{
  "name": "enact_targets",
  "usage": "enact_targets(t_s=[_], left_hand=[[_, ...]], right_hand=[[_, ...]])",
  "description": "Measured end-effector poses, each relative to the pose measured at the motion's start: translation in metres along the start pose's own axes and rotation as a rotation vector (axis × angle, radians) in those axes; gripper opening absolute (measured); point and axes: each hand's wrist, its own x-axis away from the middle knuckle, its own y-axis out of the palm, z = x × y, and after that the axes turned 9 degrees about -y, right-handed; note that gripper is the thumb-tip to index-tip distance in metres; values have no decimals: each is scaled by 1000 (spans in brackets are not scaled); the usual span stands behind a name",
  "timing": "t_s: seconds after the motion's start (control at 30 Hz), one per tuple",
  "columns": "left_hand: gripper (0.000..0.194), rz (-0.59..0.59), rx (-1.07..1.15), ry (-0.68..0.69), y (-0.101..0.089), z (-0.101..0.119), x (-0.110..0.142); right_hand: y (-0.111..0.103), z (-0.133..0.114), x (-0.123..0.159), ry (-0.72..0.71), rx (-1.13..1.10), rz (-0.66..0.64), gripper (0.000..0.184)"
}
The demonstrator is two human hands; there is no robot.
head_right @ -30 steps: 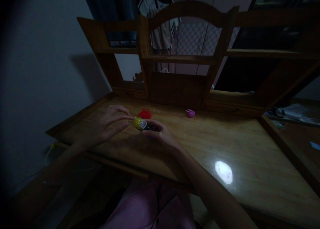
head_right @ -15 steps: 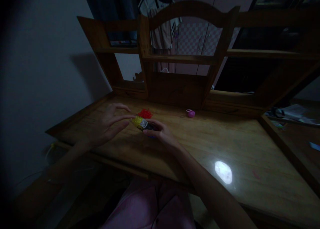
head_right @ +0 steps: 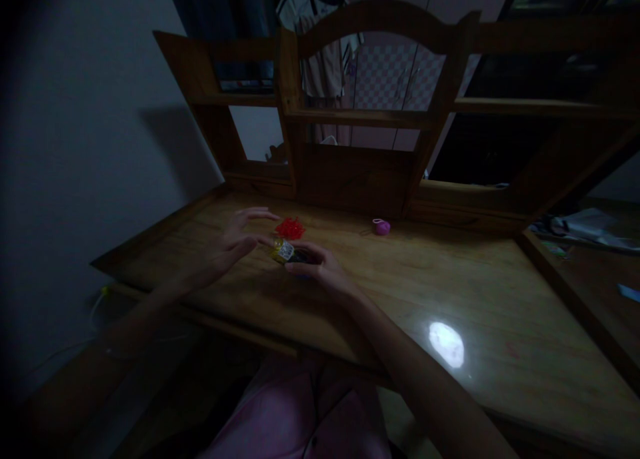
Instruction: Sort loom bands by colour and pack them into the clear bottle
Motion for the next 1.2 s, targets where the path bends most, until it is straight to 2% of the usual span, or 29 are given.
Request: enact_targets(t_s=[0.17,0.3,0.6,0.7,0.87,0.97,1.1,1.13,1.2], left_hand=[[54,-77,61,8,5,-5,-7],[62,-111,156,-95,13,-14,-11],[58,-267,195,-159,15,-13,-9],[54,-205,215,-142,11,-8,-9],[46,-1,212,-79,0,6,-6],[40,169,200,-133,0,3,-2],[33,428,159,-313,15,-23,7],[31,436,166,-376,22,-30,10],[30,312,190,-489,39,-40,18]], right_hand=[[0,1,1,4,28,-18,47],[2,1,2,8,57,-19,46],[-1,2,1,15,121,-15,47],[1,-3,0,1,93,7,47],[4,-9,-2,-35,28,53,47],[2,-5,-3,-25,-16,90,46],[-1,2,-6,-11,-60,128,45],[-2,3,-6,-9,-69,137,46],[-2,4,-7,-6,-81,150,47]])
